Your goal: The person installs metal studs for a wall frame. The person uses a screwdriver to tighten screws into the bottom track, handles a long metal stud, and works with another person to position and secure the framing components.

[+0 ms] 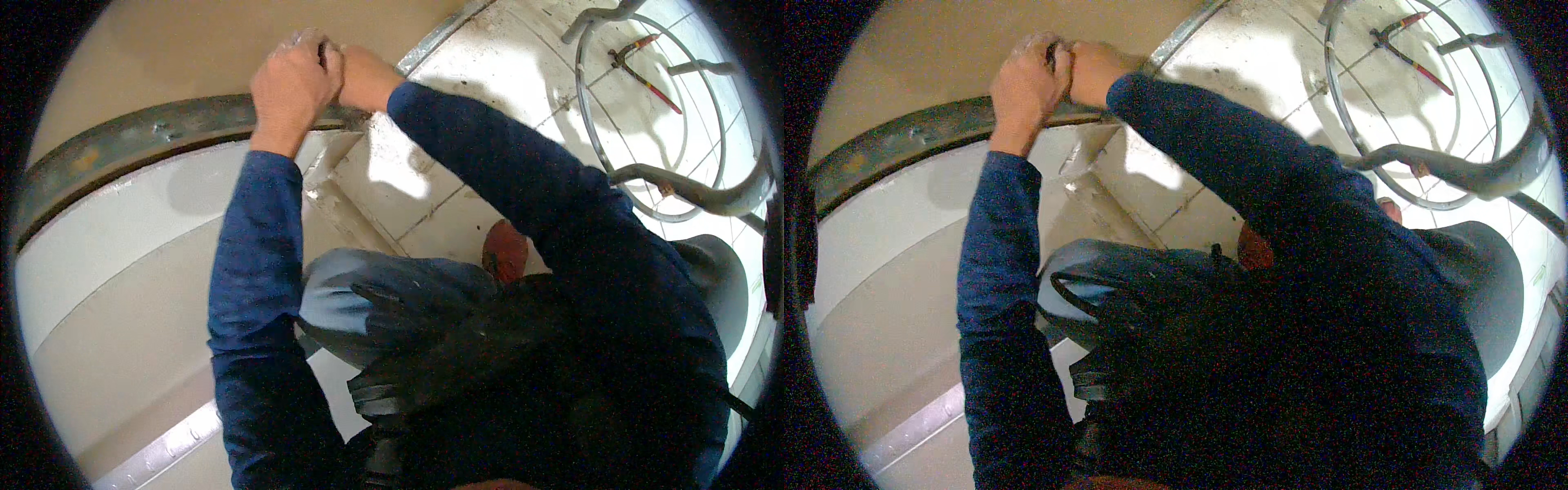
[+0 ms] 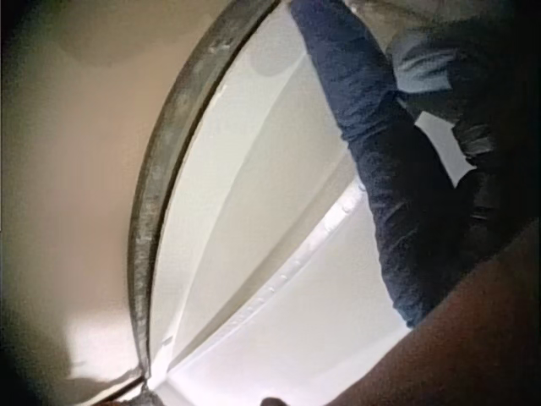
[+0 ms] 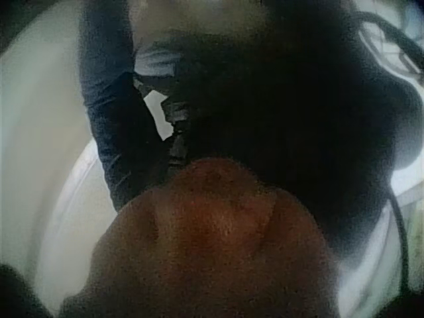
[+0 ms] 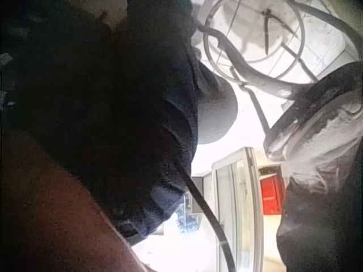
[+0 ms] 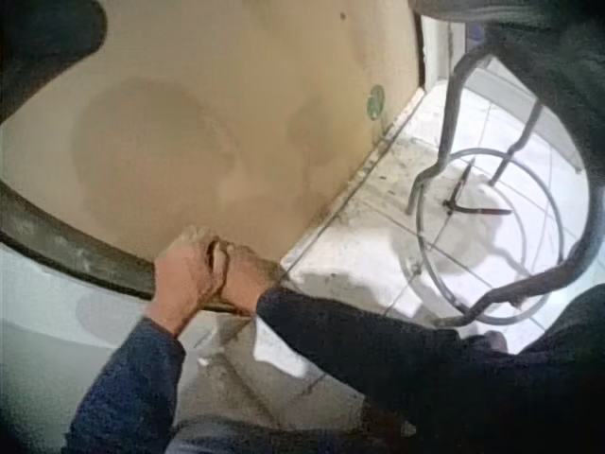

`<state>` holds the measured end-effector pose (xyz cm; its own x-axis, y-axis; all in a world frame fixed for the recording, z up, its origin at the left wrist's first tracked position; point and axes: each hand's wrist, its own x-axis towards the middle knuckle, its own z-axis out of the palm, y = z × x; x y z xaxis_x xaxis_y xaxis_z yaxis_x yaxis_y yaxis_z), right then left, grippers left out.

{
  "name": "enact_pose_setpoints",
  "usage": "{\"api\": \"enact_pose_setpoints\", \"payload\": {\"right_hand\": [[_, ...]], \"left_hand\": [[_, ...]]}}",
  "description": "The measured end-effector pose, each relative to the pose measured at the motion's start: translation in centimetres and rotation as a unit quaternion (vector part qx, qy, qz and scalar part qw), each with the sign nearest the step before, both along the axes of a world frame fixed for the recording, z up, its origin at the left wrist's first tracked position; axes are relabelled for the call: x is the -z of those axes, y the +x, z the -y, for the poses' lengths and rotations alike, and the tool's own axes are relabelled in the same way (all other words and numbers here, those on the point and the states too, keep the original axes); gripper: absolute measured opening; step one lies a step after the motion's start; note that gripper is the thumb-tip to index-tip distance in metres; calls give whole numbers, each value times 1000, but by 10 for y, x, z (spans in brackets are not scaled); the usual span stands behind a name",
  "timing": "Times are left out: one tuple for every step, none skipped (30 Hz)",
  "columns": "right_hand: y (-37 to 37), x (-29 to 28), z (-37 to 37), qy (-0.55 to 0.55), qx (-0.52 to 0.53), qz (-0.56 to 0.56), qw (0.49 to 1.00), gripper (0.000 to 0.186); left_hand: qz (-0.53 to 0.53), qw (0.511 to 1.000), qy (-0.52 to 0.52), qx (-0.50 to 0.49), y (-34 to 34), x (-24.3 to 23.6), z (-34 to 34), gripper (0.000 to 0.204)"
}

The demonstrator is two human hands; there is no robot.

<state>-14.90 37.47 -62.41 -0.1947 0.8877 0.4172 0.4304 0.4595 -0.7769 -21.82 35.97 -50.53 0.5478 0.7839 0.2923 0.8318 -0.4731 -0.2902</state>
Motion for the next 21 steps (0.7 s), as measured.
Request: {"api": "enact_pose_setpoints", "payload": {"right_hand": [[2,-13,6,0,-7,-2,1000,27],[-1,-20,17,-33,-26,58,997,21],[-8,-28,33,-65,-46,118,990,15],[-15,-23,51,-20,-42,127,991,21],[-20,-12,62,18,-27,128,991,22],[-25,-2,72,19,3,111,994,21],[-24,6,79,20,33,94,995,19],[-18,-1,69,-16,-34,163,986,23],[3,4,49,-58,-93,239,965,26],[45,34,20,-4,-97,187,978,29],[90,62,1,53,-101,138,984,31],[82,42,8,-102,-118,128,979,33],[76,14,17,-255,-131,125,950,35],[90,24,18,-254,-129,131,950,35],[100,34,20,-286,-107,152,940,35],[113,43,18,-317,-80,172,929,36],[112,52,28,-312,-91,116,938,36],[106,60,33,-315,-71,91,942,31],[102,68,39,-320,-51,65,944,29],[97,74,46,-321,-68,51,943,26],[89,82,56,-282,-74,13,956,25]], "left_hand": [[-2,1000,0,-7,-13,-9,0,23],[-89,996,-30,-10,-29,-17,-2,23],[-175,983,-62,-14,-44,-22,1,23],[-235,965,-100,-58,-41,-24,3,22],[-231,967,-93,-56,-36,-26,1,22],[-294,954,-66,-15,-46,-17,7,21],[-355,934,-39,26,-58,-6,14,20],[-345,937,-52,-7,-75,-3,21,20],[-343,938,-52,-9,-79,-2,23,20],[-322,946,-24,32,-65,8,19,21],[-296,952,7,73,-51,22,14,22],[-309,949,21,54,-82,21,27,23],[-322,946,13,31,-106,10,40,23],[-318,947,21,33,-99,12,41,24],[-314,948,27,35,-92,15,43,24],[-308,950,31,38,-84,18,41,24],[-304,951,29,39,-84,17,40,25],[-301,953,27,40,-83,17,39,26],[-299,953,27,40,-79,21,39,26],[-174,983,-56,10,-74,29,42,28],[-46,989,-137,-23,-69,38,46,31]]}}
